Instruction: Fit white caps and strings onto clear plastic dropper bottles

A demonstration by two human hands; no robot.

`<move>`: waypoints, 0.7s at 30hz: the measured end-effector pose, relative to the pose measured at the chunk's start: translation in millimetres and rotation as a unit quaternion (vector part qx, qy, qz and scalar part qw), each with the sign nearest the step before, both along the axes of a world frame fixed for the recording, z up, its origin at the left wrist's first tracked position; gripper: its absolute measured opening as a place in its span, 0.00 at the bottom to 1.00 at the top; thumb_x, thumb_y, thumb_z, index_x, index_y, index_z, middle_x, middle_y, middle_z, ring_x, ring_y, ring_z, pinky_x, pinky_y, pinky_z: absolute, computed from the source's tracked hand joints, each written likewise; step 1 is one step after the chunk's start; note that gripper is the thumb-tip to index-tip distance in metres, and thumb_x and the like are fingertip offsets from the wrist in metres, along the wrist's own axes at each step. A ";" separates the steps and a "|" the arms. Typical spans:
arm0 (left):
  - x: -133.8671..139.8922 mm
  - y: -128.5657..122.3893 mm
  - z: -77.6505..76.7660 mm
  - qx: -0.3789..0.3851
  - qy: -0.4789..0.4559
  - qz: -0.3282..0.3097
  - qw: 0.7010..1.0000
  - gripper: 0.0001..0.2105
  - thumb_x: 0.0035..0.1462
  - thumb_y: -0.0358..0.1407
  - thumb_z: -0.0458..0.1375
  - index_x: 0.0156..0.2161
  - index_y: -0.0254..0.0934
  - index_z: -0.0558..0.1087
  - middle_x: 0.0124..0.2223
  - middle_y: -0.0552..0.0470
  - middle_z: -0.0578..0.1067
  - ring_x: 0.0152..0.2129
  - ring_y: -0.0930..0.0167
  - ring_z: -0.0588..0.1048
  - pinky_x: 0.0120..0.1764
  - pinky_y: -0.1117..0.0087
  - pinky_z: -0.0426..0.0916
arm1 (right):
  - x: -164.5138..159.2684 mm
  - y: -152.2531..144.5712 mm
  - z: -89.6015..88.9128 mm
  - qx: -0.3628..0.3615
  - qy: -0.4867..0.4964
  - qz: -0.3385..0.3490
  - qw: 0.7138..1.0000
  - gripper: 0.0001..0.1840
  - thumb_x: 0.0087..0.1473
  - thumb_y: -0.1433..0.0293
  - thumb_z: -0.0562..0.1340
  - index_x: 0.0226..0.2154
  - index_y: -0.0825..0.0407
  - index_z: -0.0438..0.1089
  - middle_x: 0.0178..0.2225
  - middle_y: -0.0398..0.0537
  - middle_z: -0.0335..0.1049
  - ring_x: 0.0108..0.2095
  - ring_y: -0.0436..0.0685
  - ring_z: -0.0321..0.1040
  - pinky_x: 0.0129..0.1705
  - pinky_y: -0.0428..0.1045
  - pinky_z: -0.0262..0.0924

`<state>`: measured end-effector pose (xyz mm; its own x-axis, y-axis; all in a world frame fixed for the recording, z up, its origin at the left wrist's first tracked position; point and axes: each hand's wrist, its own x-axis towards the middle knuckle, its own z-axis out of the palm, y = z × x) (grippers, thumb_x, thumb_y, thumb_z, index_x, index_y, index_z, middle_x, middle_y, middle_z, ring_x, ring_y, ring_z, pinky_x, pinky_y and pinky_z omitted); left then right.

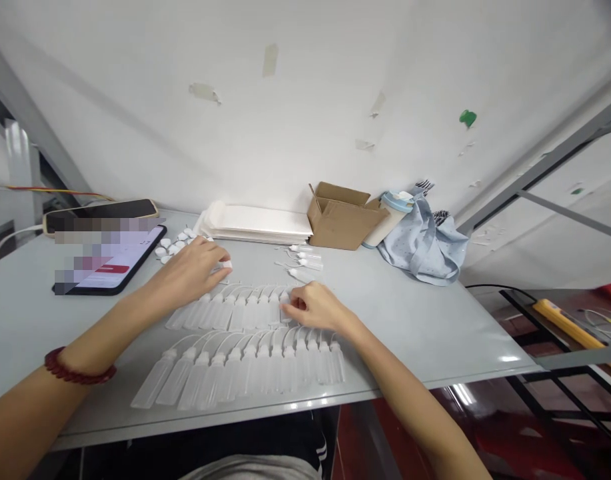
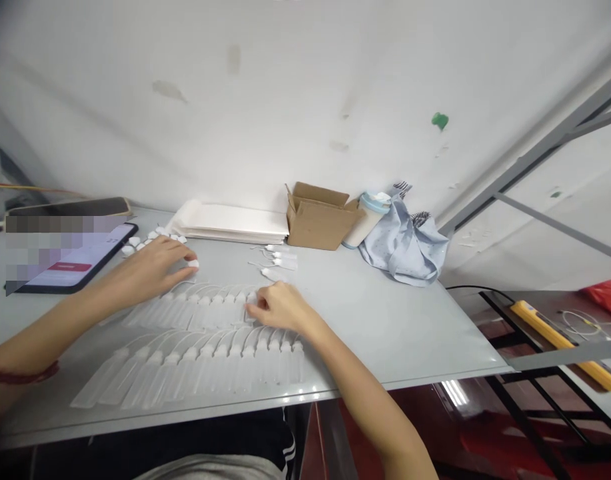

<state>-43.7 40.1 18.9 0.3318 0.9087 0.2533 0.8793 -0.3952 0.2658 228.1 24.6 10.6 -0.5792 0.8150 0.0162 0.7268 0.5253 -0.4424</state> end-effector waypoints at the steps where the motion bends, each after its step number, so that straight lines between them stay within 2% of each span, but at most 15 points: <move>1: 2.1 -1.3 1.0 0.005 -0.011 -0.002 1.000 0.16 0.55 0.46 0.48 0.33 0.39 0.73 0.37 0.43 0.77 0.42 0.56 0.70 0.43 0.59 0.64 | -0.2 0.5 -0.2 -0.010 -0.004 -0.005 1.000 0.17 0.52 0.67 0.61 0.16 0.53 0.61 0.16 0.40 0.61 0.19 0.47 0.51 0.25 0.46 0.44; 4: 9.1 -5.9 5.3 -0.014 -0.062 0.004 0.998 0.15 0.54 0.46 0.50 0.34 0.38 0.73 0.37 0.45 0.78 0.41 0.58 0.72 0.41 0.61 0.65 | -0.5 1.7 -0.4 -0.019 -0.008 -0.026 0.999 0.18 0.50 0.67 0.62 0.14 0.53 0.60 0.15 0.39 0.58 0.18 0.47 0.50 0.24 0.46 0.42; 8: 21.2 -14.7 12.5 -0.107 -0.157 -0.004 0.982 0.15 0.53 0.48 0.54 0.36 0.39 0.74 0.40 0.50 0.79 0.34 0.64 0.75 0.34 0.68 0.67 | -0.3 3.1 -1.7 0.008 0.004 -0.048 0.999 0.18 0.49 0.68 0.62 0.15 0.52 0.58 0.15 0.39 0.57 0.19 0.47 0.49 0.24 0.46 0.41; 12: 32.4 -23.0 17.3 -0.148 -0.212 -0.032 0.965 0.14 0.53 0.48 0.57 0.36 0.40 0.76 0.36 0.52 0.80 0.28 0.69 0.75 0.33 0.70 0.68 | 2.2 6.9 -3.8 0.043 0.079 -0.055 0.994 0.15 0.50 0.66 0.62 0.19 0.52 0.58 0.18 0.38 0.58 0.20 0.47 0.52 0.25 0.45 0.45; 16: 39.2 -28.5 21.1 -0.175 -0.245 -0.041 0.953 0.14 0.52 0.47 0.58 0.37 0.41 0.77 0.35 0.54 0.80 0.28 0.69 0.76 0.34 0.71 0.69 | 4.3 7.7 -7.0 0.119 0.149 -0.033 0.981 0.13 0.53 0.63 0.60 0.24 0.51 0.59 0.22 0.40 0.59 0.22 0.48 0.55 0.27 0.45 0.51; 21: 44.2 -32.1 22.9 -0.215 -0.299 -0.043 0.929 0.15 0.51 0.49 0.59 0.37 0.41 0.78 0.32 0.54 0.79 0.29 0.69 0.76 0.33 0.72 0.70 | 1.9 4.5 -13.7 0.254 0.171 0.009 0.952 0.12 0.58 0.62 0.59 0.29 0.51 0.61 0.24 0.43 0.63 0.24 0.50 0.59 0.28 0.45 0.54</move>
